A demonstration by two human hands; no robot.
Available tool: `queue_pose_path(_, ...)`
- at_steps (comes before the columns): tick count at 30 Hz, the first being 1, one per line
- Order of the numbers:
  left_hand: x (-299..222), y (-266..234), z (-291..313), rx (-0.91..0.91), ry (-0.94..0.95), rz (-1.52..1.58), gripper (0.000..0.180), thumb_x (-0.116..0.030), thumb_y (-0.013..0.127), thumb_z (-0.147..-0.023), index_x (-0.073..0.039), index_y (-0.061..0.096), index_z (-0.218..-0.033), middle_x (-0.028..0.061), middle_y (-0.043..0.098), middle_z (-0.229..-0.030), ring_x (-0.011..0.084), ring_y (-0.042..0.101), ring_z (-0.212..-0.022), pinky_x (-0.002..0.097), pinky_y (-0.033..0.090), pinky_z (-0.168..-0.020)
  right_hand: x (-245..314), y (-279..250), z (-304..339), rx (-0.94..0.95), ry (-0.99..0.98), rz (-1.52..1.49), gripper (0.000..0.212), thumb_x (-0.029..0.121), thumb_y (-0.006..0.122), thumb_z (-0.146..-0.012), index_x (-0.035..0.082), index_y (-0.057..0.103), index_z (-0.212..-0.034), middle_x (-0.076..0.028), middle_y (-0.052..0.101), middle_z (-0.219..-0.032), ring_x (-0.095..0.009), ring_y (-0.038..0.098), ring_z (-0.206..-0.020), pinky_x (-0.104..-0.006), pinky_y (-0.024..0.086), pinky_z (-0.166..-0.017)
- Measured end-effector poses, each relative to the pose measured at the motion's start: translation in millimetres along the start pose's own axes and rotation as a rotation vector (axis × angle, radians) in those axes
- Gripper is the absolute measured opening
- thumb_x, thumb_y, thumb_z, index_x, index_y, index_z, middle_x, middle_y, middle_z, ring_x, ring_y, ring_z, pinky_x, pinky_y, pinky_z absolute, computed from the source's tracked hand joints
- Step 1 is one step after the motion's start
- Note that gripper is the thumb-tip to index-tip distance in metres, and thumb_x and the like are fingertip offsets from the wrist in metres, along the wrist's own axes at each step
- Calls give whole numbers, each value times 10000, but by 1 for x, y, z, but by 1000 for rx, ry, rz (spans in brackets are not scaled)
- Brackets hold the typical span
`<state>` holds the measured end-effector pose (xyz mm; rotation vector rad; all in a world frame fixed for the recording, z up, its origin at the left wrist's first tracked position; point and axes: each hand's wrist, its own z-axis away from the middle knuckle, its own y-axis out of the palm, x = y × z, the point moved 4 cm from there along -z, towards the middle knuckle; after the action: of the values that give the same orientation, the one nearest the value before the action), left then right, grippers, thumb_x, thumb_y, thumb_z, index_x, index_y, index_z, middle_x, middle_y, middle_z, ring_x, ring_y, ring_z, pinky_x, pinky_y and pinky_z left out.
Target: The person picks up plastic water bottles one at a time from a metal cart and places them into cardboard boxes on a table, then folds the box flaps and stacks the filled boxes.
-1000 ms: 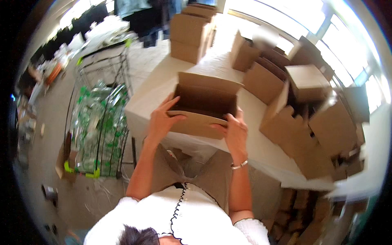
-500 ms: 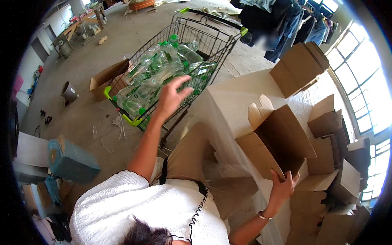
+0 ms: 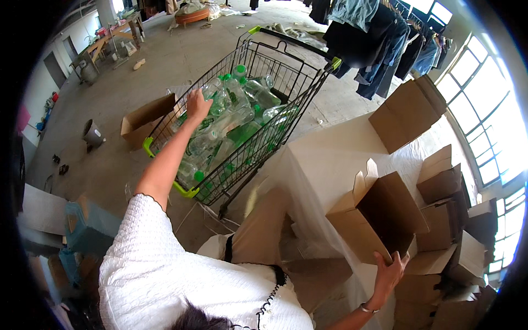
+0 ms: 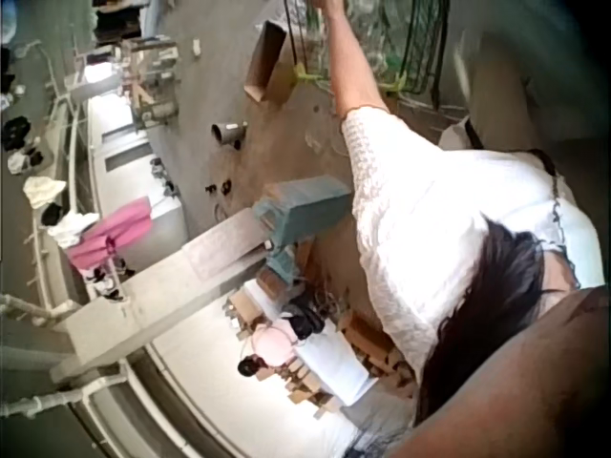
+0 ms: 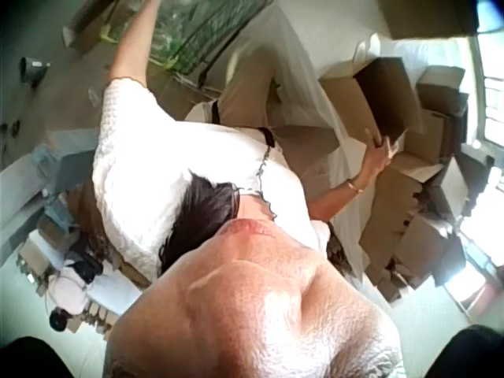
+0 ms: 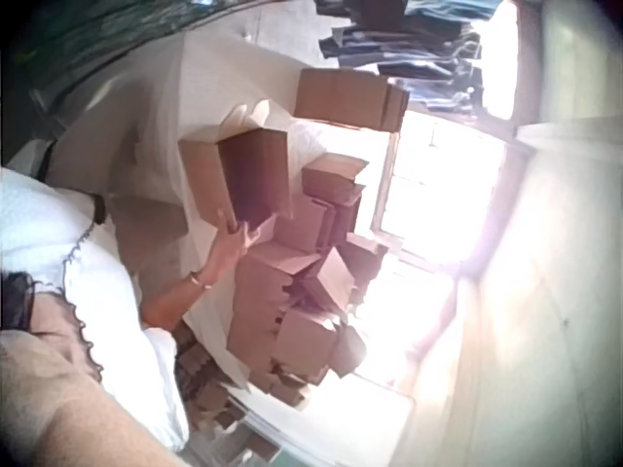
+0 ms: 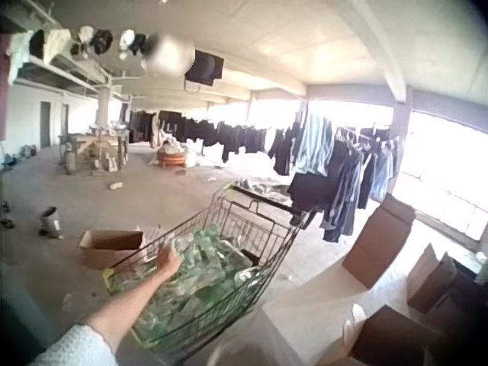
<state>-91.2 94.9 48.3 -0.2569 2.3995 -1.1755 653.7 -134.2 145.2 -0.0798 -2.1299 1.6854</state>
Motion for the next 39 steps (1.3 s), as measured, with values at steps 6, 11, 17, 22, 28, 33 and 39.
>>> queue_pose_path(6, 11, 60, -44, 312, -20, -247, 754, -462, 740, -901, 38, 503, -1415, 250, 580, -1355, 380, 537, -1285, 462, 480, -1050, 12, -8, 6, -39, -26, -17, 532, 304, 883, -756, -84, 629, -1015, -305, 478, -1446, -492, 565, -1123, -473, 490, -920)
queue_pose_path(11, 16, 65, -42, 304, -110, -274, 849, -494, 762, -885, 23, 431, -1471, 251, 548, -1380, 380, 541, -1277, 465, 481, -1053, 11, -5, 6, -44, 50, -107, 559, 332, 892, -745, -88, 588, -955, -339, 455, -1461, -502, 568, -1085, -502, 479, -906)
queue_pose_path(17, 25, 46, -6, 261, -131, -213, 779, -464, 783, -873, 16, 475, -1404, 221, 553, -1355, 390, 536, -1271, 468, 477, -1056, 11, -5, 9, -71, -30, -92, 559, 360, 883, -750, -68, 579, -942, -357, 468, -1426, -513, 563, -1051, -522, 471, -869)
queue_pose_path(22, 64, 11, 9, 502, -217, 248, 510, -364, 752, -904, 26, 629, -1209, 211, 711, -1063, 339, 704, -997, 495, 578, -850, 8, 0, 6, -117, -64, -139, 546, 352, 872, -765, -63, 561, -938, -406, 438, -1447, -523, 563, -1030, -510, 478, -844)
queue_pose_path(28, -7, -83, 68, 759, -440, 1195, 523, -416, 769, -855, -64, 634, -1218, 69, 715, -1008, 167, 713, -787, 324, 570, -632, 5, -7, 15, -174, -118, -167, 490, 284, 876, -785, -47, 535, -902, -264, 559, -1240, -470, 569, -871, -503, 453, -745)
queue_pose_path(33, -140, -162, 105, 976, -59, 1412, 741, -292, 706, -755, 4, 509, -1405, 157, 646, -1238, 265, 696, -1026, 417, 564, -981, 0, -6, 12, -171, -134, -174, 445, 229, 869, -794, -43, 527, -883, -206, 550, -1237, -369, 560, -800, -462, 486, -705)
queue_pose_path(39, -274, -201, 169, 1161, 162, 1582, 973, -264, 792, -618, 20, 443, -1481, 136, 634, -1257, 303, 659, -1114, 483, 546, -1005, 10, -20, 19, -212, -208, -249, 493, 217, 897, -716, -25, 611, -1037, -221, 520, -1482, -405, 626, -1138, -445, 553, -905)
